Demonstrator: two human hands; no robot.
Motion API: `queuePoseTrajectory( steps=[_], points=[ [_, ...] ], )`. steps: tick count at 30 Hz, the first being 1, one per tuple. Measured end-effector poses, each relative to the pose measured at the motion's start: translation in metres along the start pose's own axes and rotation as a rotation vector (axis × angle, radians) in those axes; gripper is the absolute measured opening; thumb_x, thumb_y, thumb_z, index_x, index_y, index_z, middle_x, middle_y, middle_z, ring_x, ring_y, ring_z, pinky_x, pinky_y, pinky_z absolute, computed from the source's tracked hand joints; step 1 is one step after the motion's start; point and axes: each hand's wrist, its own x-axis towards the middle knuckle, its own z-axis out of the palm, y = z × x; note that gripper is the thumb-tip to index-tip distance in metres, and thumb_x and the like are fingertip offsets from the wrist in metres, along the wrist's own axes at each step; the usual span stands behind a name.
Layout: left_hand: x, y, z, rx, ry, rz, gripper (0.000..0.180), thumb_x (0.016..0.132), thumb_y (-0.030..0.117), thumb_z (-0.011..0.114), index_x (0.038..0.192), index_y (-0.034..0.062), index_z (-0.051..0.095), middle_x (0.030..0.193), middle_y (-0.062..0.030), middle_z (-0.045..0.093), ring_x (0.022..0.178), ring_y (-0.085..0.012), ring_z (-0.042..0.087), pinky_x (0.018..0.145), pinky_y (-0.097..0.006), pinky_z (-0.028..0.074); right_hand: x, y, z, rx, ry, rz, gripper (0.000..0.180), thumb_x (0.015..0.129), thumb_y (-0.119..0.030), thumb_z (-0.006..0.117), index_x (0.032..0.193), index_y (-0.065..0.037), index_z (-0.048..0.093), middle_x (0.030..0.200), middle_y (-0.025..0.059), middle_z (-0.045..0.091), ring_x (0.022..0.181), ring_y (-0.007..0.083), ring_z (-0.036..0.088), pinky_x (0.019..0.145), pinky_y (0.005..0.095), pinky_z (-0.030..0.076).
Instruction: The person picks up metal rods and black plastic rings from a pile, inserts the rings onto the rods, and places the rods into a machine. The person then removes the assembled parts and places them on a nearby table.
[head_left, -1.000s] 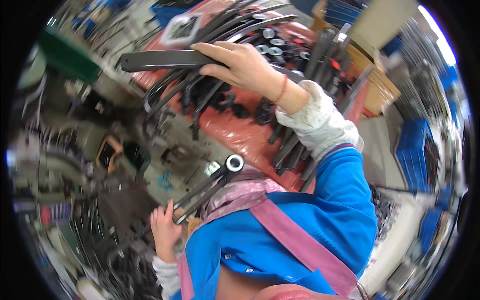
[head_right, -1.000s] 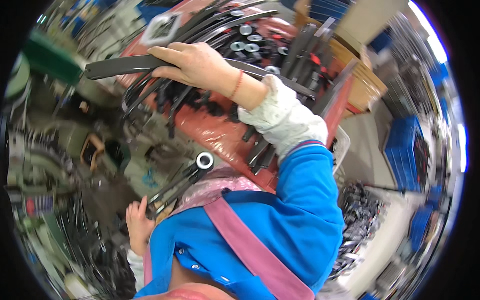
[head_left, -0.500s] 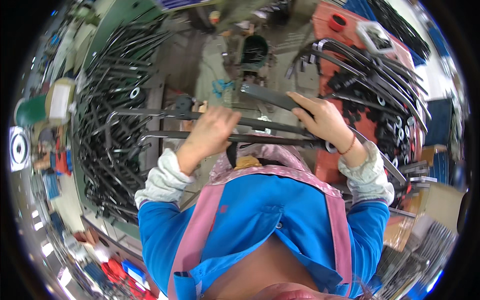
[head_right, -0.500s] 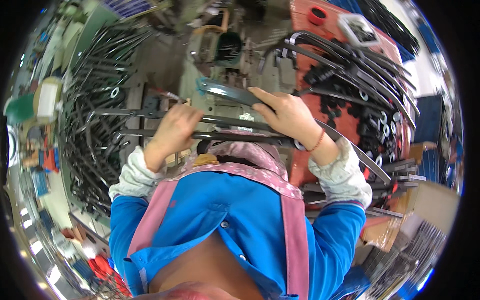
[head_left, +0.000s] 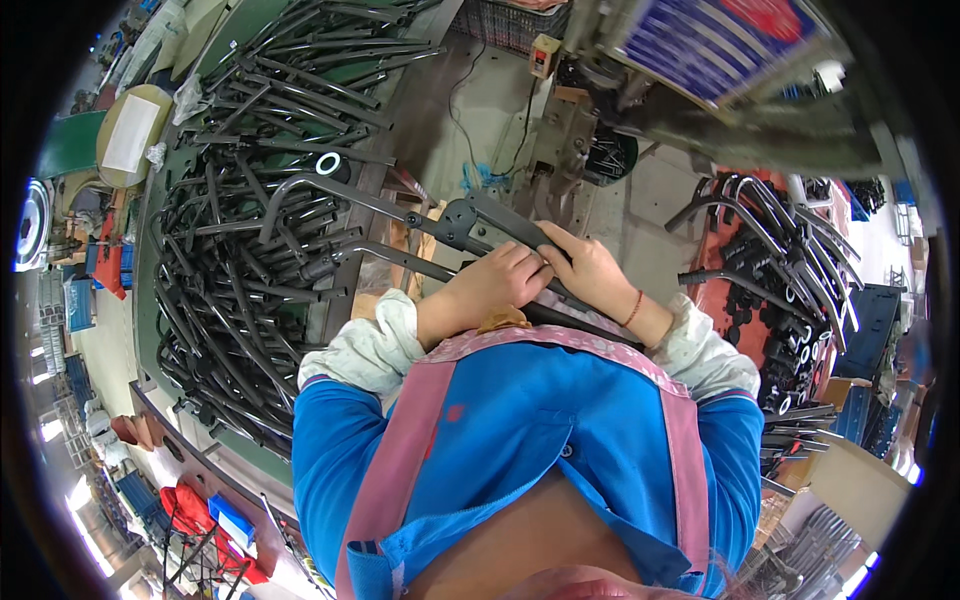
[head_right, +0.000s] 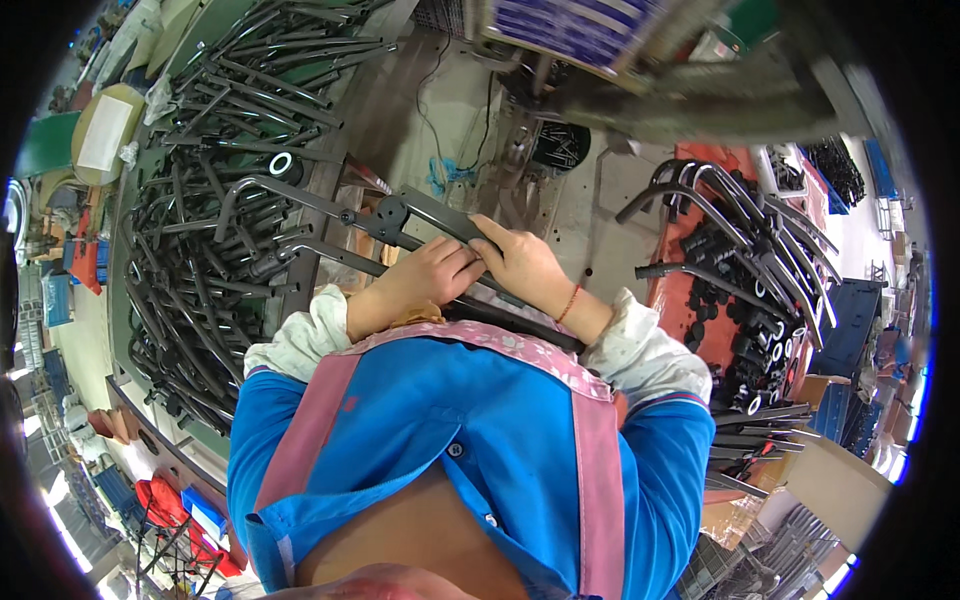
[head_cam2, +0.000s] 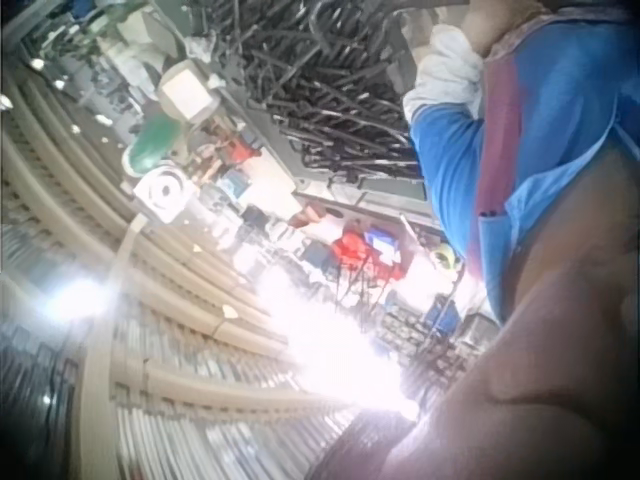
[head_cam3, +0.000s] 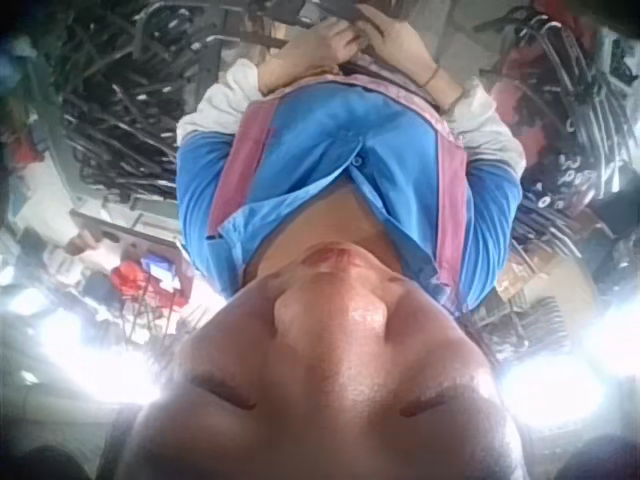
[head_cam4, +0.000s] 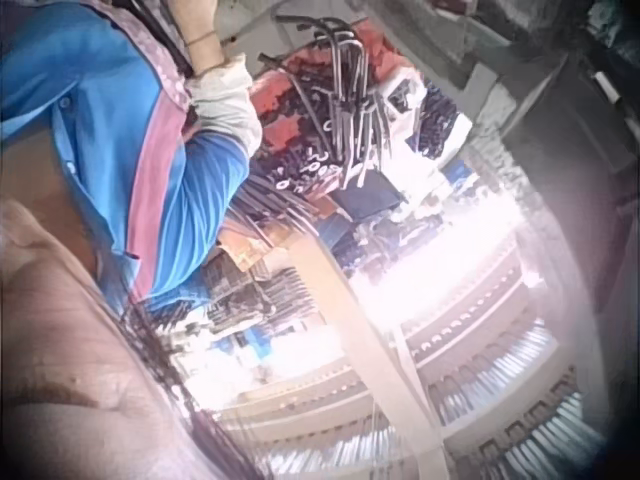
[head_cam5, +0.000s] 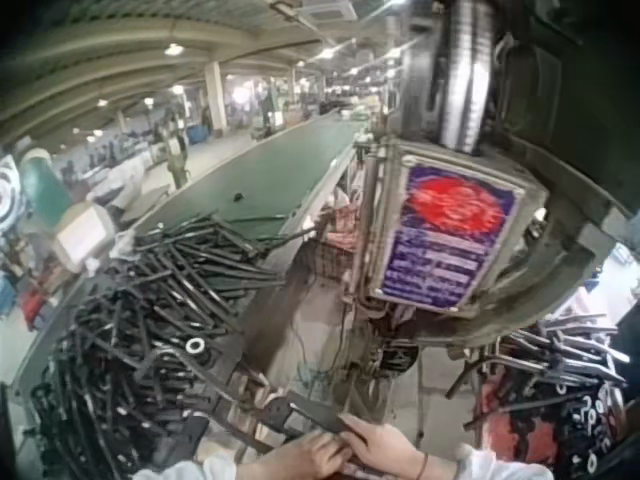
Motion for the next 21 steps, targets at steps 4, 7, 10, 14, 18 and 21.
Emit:
queuePoseTrajectory(
  steps=[4, 7, 10, 14, 18, 21],
  points=[
    [-0.021, -0.038, -0.031, -0.053, -0.153, 0.05, 0.054, 0.079, 0.031, 0.066, 0.122, -0.0007, 0.061, 0.108, -0.0121, 0.059, 0.108, -0.0267, 0.054, 0.104, -0.042, 0.037, 0.03, -0.01, 0.027, 0.213, 0.037, 0.02, 0.038, 0.096, -0.024, 0.062, 0.125, -0.001, 0.061, 0.099, 0.0262, 0.069, 0.088, 0.0423, 0.068, 0.078, 0.0435, 0.054],
    [-0.058, -0.074, -0.074, -0.049, -0.148, -0.056, 0.072, 0.075, 0.029, 0.072, 0.137, -0.0017, 0.05, 0.126, -0.0146, 0.05, 0.126, -0.0285, 0.044, 0.114, -0.054, 0.023, 0.043, -0.019, 0.034, 0.196, 0.003, 0.057, 0.039, 0.097, -0.024, 0.061, 0.127, 0.001, 0.06, 0.108, 0.0266, 0.068, 0.095, 0.0374, 0.069, 0.081, 0.0399, 0.054],
    [-0.084, -0.123, -0.113, 0.098, -0.29, -0.499, 0.118, 0.057, 0.037, 0.089, 0.149, -0.0056, 0.029, 0.138, -0.0227, 0.045, 0.131, -0.0388, 0.042, 0.116, -0.06, 0.021, 0.054, -0.028, 0.04, 0.161, 0.005, 0.087, 0.039, 0.097, -0.023, 0.061, 0.127, 0.002, 0.06, 0.11, 0.0266, 0.067, 0.097, 0.038, 0.068, 0.083, 0.0397, 0.053],
    [-0.094, -0.155, -0.101, -0.129, -0.478, -0.43, 0.118, 0.056, 0.033, 0.09, 0.147, -0.0098, 0.028, 0.121, -0.0236, 0.058, 0.115, -0.0383, 0.056, 0.106, -0.046, 0.039, 0.064, -0.04, 0.046, 0.166, 0.014, 0.113, 0.037, 0.095, -0.026, 0.063, 0.126, -0.005, 0.063, 0.102, 0.0242, 0.069, 0.088, 0.0408, 0.068, 0.077, 0.0424, 0.054],
    [-0.102, -0.174, -0.092, -0.265, -0.403, -0.357, 0.104, 0.056, 0.027, 0.087, 0.138, -0.0123, 0.036, 0.115, -0.0251, 0.061, 0.106, -0.0392, 0.061, 0.095, -0.045, 0.048, 0.07, -0.044, 0.044, 0.016, -0.004, 0.138, 0.041, 0.093, -0.031, 0.065, 0.128, -0.01, 0.063, 0.094, 0.0201, 0.071, 0.08, 0.0403, 0.068, 0.07, 0.0443, 0.055],
    [-0.108, -0.185, -0.085, -0.364, -0.308, -0.278, 0.095, 0.057, 0.024, 0.083, 0.134, -0.0106, 0.04, 0.109, -0.0249, 0.064, 0.099, -0.0396, 0.065, 0.085, -0.045, 0.053, 0.072, -0.043, 0.047, -0.064, 0.001, 0.08, 0.042, 0.092, -0.032, 0.066, 0.128, -0.011, 0.063, 0.093, 0.0186, 0.072, 0.08, 0.0392, 0.068, 0.071, 0.0441, 0.056]
  ],
)
